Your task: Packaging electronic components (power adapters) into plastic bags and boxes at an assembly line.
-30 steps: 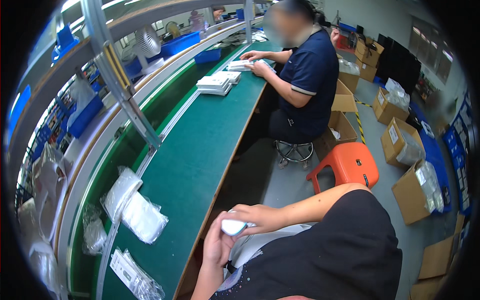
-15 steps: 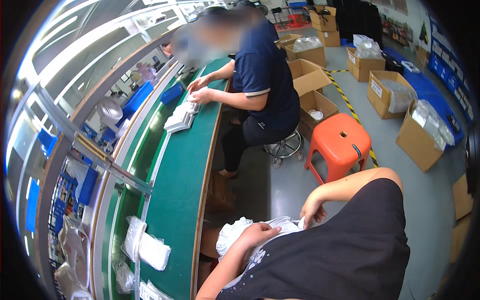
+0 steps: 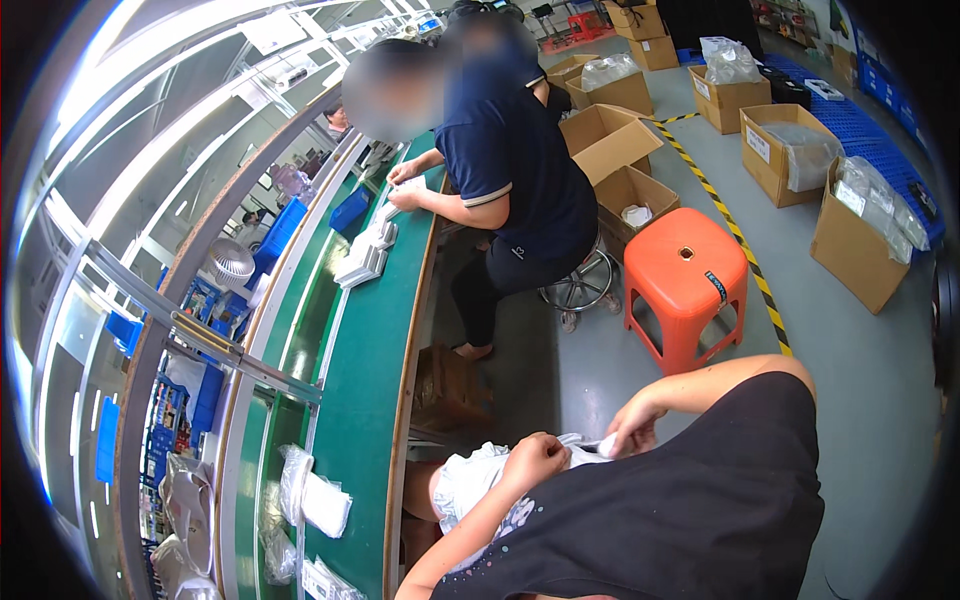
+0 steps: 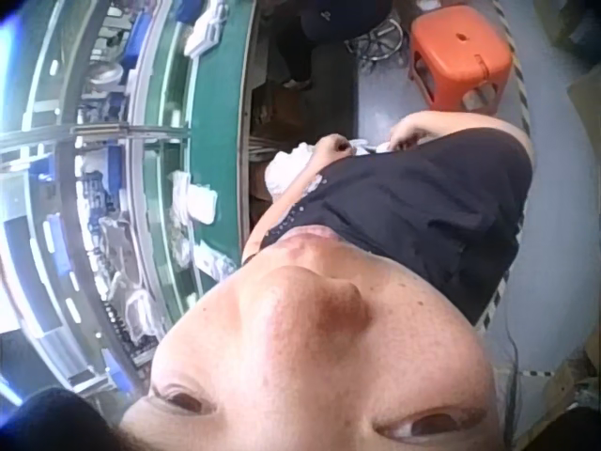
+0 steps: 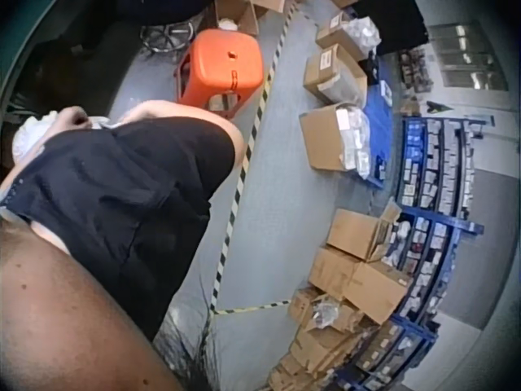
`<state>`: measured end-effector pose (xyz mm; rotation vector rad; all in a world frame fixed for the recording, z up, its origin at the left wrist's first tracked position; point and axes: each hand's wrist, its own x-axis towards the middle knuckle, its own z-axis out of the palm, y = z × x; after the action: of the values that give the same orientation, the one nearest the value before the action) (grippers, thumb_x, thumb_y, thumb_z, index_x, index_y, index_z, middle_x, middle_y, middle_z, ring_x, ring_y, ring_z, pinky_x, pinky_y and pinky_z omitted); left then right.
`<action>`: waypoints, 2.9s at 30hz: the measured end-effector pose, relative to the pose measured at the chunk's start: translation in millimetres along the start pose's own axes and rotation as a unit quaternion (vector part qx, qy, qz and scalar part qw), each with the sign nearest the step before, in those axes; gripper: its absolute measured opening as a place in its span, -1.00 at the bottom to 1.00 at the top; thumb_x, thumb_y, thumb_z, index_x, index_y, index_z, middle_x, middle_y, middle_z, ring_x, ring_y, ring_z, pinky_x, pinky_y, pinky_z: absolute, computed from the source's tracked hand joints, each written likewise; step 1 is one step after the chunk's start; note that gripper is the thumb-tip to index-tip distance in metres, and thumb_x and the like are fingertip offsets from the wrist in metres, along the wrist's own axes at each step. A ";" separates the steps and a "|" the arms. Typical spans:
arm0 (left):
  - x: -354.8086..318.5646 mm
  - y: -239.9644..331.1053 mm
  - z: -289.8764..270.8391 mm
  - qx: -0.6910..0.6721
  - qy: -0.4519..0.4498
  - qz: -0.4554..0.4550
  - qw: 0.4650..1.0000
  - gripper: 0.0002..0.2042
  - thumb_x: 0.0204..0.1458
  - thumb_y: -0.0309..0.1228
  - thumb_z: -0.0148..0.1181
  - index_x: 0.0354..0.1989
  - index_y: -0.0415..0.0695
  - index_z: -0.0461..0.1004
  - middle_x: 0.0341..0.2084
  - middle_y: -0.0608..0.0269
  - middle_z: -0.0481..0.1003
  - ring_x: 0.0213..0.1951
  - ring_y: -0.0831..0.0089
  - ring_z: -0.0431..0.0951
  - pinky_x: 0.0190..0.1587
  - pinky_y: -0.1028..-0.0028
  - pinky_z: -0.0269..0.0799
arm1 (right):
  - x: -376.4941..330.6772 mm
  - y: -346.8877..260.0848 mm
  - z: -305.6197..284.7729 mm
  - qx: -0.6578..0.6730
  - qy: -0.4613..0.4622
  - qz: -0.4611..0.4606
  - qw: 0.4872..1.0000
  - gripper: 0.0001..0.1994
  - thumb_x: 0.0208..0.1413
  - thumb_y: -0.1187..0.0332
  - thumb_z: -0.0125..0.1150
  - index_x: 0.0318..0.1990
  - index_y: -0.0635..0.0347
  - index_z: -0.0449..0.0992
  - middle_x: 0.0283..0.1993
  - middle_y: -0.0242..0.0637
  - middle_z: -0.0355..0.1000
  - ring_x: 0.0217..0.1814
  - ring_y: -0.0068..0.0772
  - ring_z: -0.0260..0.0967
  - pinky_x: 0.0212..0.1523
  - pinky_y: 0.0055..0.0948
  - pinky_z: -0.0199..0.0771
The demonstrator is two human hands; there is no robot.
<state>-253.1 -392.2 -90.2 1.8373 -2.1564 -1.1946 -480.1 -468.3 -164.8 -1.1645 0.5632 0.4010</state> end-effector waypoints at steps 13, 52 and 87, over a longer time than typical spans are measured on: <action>-12.7 8.3 7.3 0.089 0.260 0.279 0.920 -0.91 -0.19 -0.50 0.28 -0.55 -0.24 0.49 -0.59 0.14 0.41 -0.48 0.16 0.44 -0.42 0.28 0.36 | 53.8 -0.6 35.8 0.013 0.141 -0.132 0.981 -0.49 0.16 0.19 0.00 0.29 -0.09 0.17 -0.34 -0.41 0.40 -0.41 -0.59 0.32 -0.45 -0.52 0.36; -91.6 -13.7 -3.3 -0.069 0.241 0.214 0.944 -0.86 0.00 -0.42 0.15 -0.46 -0.25 0.45 -0.49 0.10 0.38 -0.40 0.16 0.44 -0.32 0.30 0.37 | 90.7 -9.2 38.9 -0.486 0.258 -0.189 0.813 -0.67 0.02 0.07 0.01 -0.23 0.10 0.52 -0.20 -0.15 0.50 -0.07 -0.11 0.42 -0.09 -0.22 0.39; -180.5 -167.1 -123.8 -0.306 0.474 -0.126 0.816 -0.91 -0.05 -0.58 0.15 -0.36 -0.28 0.52 -0.63 0.19 0.41 -0.60 0.48 0.41 -0.55 0.51 0.26 | 248.7 -471.1 -306.9 0.069 0.639 -0.424 0.638 -0.27 -0.07 -0.15 0.20 0.02 0.40 0.30 -0.30 -0.24 0.24 -0.48 -0.50 0.19 -0.54 -0.49 0.29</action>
<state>-3.0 -296.4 -26.4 1.8186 -0.8777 -0.6121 -77.1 -918.8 -52.5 -1.2845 1.1113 -1.4233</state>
